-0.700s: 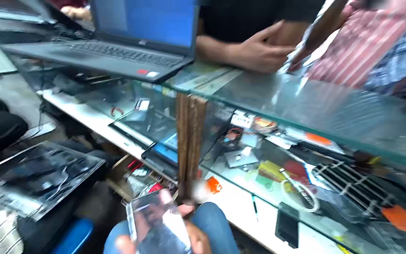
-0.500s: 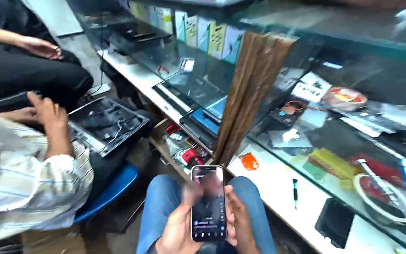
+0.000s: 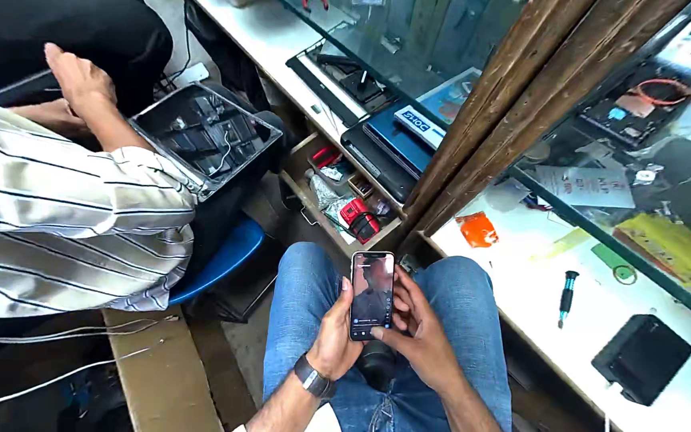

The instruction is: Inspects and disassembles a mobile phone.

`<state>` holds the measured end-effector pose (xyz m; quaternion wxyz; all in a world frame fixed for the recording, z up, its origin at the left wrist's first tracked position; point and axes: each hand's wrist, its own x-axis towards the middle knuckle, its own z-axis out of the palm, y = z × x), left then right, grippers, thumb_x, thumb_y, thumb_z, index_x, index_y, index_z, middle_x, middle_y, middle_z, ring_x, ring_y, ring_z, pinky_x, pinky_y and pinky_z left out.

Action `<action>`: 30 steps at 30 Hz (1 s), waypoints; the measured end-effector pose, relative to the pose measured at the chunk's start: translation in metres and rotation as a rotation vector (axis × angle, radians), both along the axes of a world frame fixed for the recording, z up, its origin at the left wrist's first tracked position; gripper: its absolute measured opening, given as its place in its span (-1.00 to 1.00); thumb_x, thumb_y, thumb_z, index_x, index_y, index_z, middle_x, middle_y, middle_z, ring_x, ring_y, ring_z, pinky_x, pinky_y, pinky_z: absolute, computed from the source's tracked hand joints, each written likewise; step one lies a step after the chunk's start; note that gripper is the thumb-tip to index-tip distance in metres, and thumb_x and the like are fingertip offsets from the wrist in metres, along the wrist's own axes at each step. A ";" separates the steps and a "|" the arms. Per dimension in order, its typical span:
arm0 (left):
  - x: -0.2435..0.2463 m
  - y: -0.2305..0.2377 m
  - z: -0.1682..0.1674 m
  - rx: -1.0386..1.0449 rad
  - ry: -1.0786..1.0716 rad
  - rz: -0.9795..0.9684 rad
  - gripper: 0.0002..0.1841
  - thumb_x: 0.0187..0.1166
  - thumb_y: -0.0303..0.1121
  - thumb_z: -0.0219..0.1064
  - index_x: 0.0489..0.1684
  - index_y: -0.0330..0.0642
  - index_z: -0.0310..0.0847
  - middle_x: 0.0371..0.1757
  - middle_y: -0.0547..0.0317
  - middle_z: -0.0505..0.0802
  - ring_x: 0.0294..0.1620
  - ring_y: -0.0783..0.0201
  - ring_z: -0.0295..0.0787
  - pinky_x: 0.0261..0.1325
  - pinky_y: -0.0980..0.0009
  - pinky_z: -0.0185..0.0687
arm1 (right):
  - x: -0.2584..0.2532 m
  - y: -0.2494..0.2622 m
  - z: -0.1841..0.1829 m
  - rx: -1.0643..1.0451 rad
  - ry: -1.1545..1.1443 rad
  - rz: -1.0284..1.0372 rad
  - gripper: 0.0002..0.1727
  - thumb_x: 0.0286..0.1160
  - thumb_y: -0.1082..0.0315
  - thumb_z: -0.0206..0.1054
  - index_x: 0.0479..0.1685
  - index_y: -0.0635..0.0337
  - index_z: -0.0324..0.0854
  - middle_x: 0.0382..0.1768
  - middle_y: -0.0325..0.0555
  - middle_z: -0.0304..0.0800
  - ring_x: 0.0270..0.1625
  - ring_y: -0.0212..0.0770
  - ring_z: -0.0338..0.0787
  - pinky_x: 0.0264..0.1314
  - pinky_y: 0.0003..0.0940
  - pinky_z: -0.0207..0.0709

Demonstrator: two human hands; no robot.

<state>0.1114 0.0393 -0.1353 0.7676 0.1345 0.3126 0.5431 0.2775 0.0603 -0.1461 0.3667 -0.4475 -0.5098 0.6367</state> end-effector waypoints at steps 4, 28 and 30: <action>-0.002 -0.001 -0.005 0.053 -0.077 -0.052 -0.30 0.79 0.23 -0.26 0.61 -0.09 0.38 0.23 -0.25 0.77 0.08 -0.06 0.84 0.08 0.03 0.82 | 0.000 0.003 0.005 -0.030 0.197 -0.131 -0.37 0.59 0.21 0.33 0.69 0.06 0.42 0.13 0.03 0.77 -0.29 -0.16 0.75 -0.44 -0.36 0.68; 0.011 0.001 -0.002 0.189 -0.261 -0.080 -0.24 0.70 0.34 -0.09 0.41 -0.21 0.51 0.05 -0.24 0.79 -0.03 -0.07 0.82 -0.02 0.05 0.79 | 0.014 0.003 -0.001 0.121 0.576 -0.078 -0.58 0.72 0.26 0.21 0.33 0.40 0.68 0.22 0.25 0.72 -0.26 -0.22 0.81 -0.46 -0.40 0.74; 0.008 0.003 -0.001 0.187 -0.261 -0.110 -0.23 0.70 0.34 -0.11 0.41 -0.21 0.51 0.05 -0.24 0.78 -0.03 -0.08 0.81 -0.02 0.04 0.78 | 0.015 0.003 -0.003 0.132 0.595 -0.055 -0.56 0.73 0.23 0.21 0.36 0.40 0.67 0.23 0.26 0.70 -0.24 -0.19 0.81 -0.45 -0.37 0.75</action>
